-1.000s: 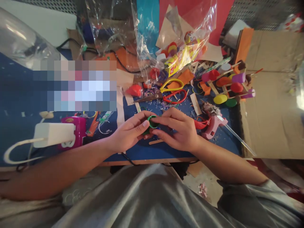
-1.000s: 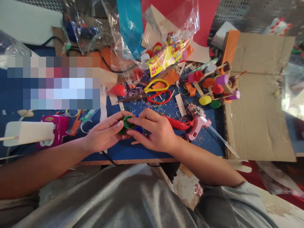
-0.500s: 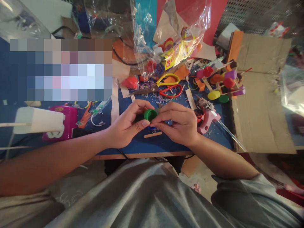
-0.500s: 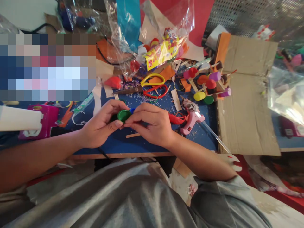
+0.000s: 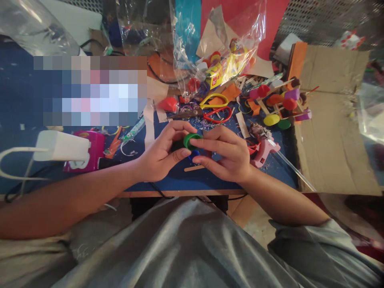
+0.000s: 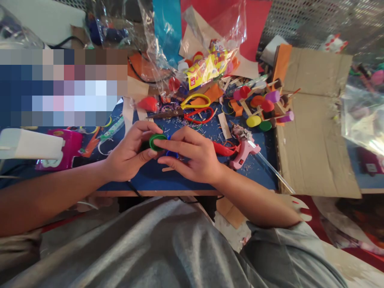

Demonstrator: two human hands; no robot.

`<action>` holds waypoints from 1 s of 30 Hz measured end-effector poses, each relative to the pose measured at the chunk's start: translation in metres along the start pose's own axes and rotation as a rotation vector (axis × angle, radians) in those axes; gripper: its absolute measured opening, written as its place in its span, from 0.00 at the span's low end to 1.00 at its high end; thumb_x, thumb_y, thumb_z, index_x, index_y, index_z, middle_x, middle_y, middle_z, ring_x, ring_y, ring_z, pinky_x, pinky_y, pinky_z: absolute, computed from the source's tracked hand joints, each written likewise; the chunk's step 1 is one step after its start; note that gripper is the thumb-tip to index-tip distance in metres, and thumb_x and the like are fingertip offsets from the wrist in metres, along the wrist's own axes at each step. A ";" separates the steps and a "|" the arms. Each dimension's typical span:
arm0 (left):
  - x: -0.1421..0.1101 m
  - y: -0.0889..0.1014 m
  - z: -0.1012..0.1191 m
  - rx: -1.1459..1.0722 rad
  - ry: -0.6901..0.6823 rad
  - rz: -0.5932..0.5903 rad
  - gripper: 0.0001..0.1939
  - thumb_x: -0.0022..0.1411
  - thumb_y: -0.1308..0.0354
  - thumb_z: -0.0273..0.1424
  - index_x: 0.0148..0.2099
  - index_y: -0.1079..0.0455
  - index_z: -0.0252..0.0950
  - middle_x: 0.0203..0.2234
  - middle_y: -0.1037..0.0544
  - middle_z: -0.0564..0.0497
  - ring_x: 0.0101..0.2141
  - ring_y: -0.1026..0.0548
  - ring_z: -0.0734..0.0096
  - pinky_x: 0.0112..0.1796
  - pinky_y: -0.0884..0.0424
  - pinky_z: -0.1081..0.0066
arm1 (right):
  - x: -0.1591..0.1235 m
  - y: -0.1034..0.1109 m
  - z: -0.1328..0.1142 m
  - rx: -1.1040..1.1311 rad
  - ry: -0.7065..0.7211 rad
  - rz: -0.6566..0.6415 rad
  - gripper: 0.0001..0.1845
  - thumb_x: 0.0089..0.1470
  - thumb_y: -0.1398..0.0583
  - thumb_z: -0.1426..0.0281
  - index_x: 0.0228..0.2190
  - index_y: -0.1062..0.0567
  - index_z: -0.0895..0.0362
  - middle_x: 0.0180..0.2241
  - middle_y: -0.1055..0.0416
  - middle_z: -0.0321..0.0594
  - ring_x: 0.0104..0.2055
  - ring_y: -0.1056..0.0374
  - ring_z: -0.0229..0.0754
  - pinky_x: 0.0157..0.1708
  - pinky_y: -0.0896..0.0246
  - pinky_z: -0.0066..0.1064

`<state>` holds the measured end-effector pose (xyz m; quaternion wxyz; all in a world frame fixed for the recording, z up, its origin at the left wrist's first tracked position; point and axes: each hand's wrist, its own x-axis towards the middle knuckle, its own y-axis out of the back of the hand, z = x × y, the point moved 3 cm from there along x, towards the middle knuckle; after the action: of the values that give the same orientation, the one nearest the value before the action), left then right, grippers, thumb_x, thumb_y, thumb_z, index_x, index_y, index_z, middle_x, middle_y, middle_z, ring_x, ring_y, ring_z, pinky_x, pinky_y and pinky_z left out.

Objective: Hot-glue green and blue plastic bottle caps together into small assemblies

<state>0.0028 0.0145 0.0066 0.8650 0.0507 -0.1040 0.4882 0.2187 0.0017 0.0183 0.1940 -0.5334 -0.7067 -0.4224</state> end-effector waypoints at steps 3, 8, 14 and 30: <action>0.000 -0.001 -0.002 0.000 -0.042 0.006 0.20 0.78 0.26 0.44 0.60 0.29 0.42 0.52 0.22 0.45 0.46 0.19 0.65 0.48 0.19 0.67 | -0.003 -0.004 0.000 -0.026 0.027 -0.038 0.16 0.76 0.27 0.66 0.61 0.09 0.49 0.39 0.19 0.39 0.38 0.21 0.39 0.38 0.18 0.33; 0.001 -0.002 0.000 0.038 -0.074 0.009 0.22 0.75 0.23 0.44 0.58 0.27 0.42 0.48 0.20 0.46 0.43 0.20 0.65 0.46 0.18 0.65 | -0.002 -0.001 0.001 0.041 -0.030 -0.035 0.08 0.74 0.26 0.68 0.51 0.06 0.47 0.37 0.20 0.36 0.37 0.21 0.38 0.38 0.18 0.33; -0.002 -0.004 0.003 0.066 -0.103 -0.009 0.20 0.75 0.23 0.42 0.57 0.27 0.41 0.47 0.21 0.47 0.41 0.20 0.65 0.45 0.19 0.64 | 0.000 0.000 0.000 0.134 -0.069 0.015 0.07 0.69 0.24 0.64 0.39 0.12 0.52 0.37 0.19 0.39 0.35 0.23 0.42 0.35 0.22 0.37; -0.002 -0.006 -0.010 -0.012 -0.036 -0.035 0.22 0.81 0.29 0.50 0.61 0.26 0.39 0.43 0.19 0.47 0.39 0.20 0.67 0.42 0.20 0.69 | 0.001 0.002 0.001 0.066 -0.017 0.101 0.19 0.76 0.31 0.56 0.33 0.20 0.52 0.32 0.21 0.40 0.33 0.26 0.43 0.34 0.26 0.39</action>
<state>0.0079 0.0111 -0.0033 0.8717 0.0562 -0.1213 0.4715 0.2207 0.0027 0.0192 0.2264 -0.5652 -0.6942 -0.3840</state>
